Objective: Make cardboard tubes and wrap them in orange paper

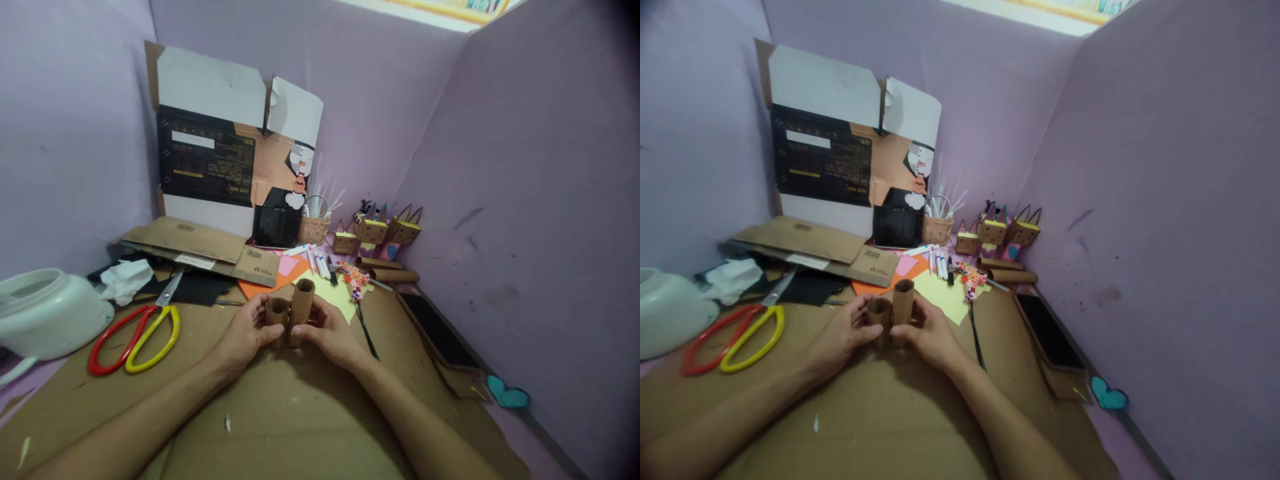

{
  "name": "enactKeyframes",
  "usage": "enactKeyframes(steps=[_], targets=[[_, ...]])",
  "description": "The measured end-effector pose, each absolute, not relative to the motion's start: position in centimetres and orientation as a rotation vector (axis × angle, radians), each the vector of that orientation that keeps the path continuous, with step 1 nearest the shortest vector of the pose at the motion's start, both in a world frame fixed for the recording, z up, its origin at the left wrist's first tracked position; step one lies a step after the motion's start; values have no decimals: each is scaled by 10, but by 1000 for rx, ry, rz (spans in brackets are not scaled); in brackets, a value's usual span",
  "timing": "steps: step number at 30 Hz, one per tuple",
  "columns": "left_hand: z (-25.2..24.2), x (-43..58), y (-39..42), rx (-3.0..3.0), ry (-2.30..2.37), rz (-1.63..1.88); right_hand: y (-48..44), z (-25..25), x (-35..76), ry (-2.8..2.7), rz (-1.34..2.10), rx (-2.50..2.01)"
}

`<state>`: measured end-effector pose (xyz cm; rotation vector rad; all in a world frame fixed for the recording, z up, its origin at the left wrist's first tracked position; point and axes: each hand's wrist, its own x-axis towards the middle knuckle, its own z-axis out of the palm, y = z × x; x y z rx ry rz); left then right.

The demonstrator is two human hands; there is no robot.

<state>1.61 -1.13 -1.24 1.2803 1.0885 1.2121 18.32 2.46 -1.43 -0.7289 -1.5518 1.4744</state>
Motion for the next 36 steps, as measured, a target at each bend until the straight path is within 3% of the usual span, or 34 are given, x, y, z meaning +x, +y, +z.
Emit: enactKeyframes(steps=[36], targets=[[-18,14,-18,1531,1156,1141,19,-16,180,-1647,1464,-828]])
